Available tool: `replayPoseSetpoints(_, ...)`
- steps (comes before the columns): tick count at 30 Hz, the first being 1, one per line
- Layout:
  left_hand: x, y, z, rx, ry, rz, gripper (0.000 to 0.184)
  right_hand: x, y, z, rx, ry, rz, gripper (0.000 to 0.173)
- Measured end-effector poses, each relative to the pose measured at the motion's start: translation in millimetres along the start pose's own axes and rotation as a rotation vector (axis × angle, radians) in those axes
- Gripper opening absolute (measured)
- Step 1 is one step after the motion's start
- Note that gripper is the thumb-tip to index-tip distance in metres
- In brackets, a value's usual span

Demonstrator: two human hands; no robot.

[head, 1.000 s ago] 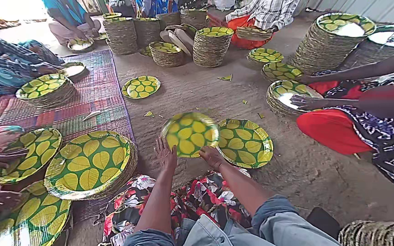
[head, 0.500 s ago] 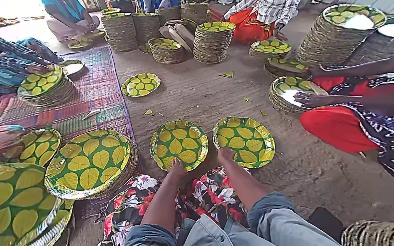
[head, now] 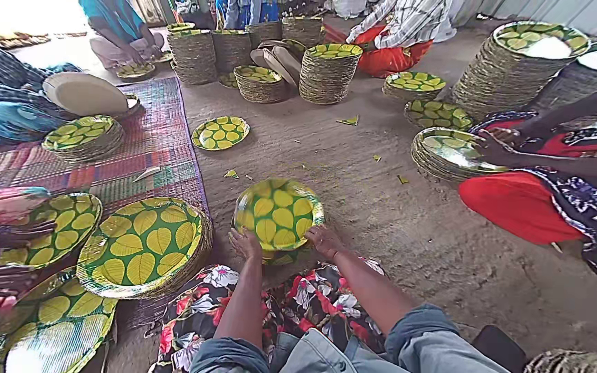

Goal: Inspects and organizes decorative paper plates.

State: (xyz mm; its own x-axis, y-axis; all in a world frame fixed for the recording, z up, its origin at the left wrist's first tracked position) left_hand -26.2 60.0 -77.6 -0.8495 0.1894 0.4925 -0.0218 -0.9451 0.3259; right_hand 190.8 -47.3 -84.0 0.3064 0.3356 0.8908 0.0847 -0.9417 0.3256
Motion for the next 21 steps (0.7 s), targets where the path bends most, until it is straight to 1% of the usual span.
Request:
replayPoseSetpoints(1,3,-2,-4,0.092,0.13,0.027,0.059,-6,-3,2,-0.02,0.0,-0.086,0.039)
replayPoseSetpoints(2,5,-3,-10,0.174,0.261,0.012,0.06,-11,-5,6,-0.055,-0.013,-0.143,0.04)
replayPoseSetpoints(4,2,-5,-23,0.262,0.488,-0.06,0.066,-15,-5,12,-0.139,-0.053,-0.165,0.046)
replayPoseSetpoints(6,-4,-8,-32,0.281,0.577,-0.106,0.07,-10,-3,15,-0.238,-0.079,-0.107,0.056)
replayPoseSetpoints(7,-7,-8,-33,0.277,0.605,-0.136,0.069,-5,0,14,-0.292,-0.095,-0.068,0.057)
replayPoseSetpoints(10,-10,1,-25,0.281,0.611,-0.275,0.054,3,6,16,-0.407,-0.177,0.088,0.053)
replayPoseSetpoints(12,-12,6,-18,0.276,0.6,-0.384,0.049,7,10,17,-0.447,-0.231,0.22,0.05)
replayPoseSetpoints(13,-12,10,-13,0.267,0.621,-0.392,0.047,10,12,19,-0.461,-0.271,0.293,0.048)
replayPoseSetpoints(15,-10,15,-4,0.232,0.684,-0.32,0.043,15,17,23,-0.494,-0.365,0.454,0.045)
replayPoseSetpoints(17,0,21,9,0.176,0.726,-0.209,0.043,19,21,23,-0.523,-0.43,0.56,0.043)
replayPoseSetpoints(19,18,23,20,0.112,0.773,-0.076,0.046,19,22,24,-0.55,-0.461,0.58,0.043)
replayPoseSetpoints(21,44,23,30,0.069,0.874,0.097,0.045,18,20,24,-0.553,-0.472,0.559,0.044)
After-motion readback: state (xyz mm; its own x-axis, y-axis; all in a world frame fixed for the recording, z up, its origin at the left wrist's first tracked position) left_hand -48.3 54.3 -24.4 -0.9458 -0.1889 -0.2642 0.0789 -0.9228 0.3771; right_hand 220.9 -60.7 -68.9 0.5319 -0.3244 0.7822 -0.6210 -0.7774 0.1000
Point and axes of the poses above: each hand's wrist, its own y-axis away from the middle knuckle, its own x-axis out of the back of the hand, z = x × y, the point moved 2 cm from there along -y, towards the middle knuckle, and after that the axes turned 12 degrees about -z, right-handed, at the moved point
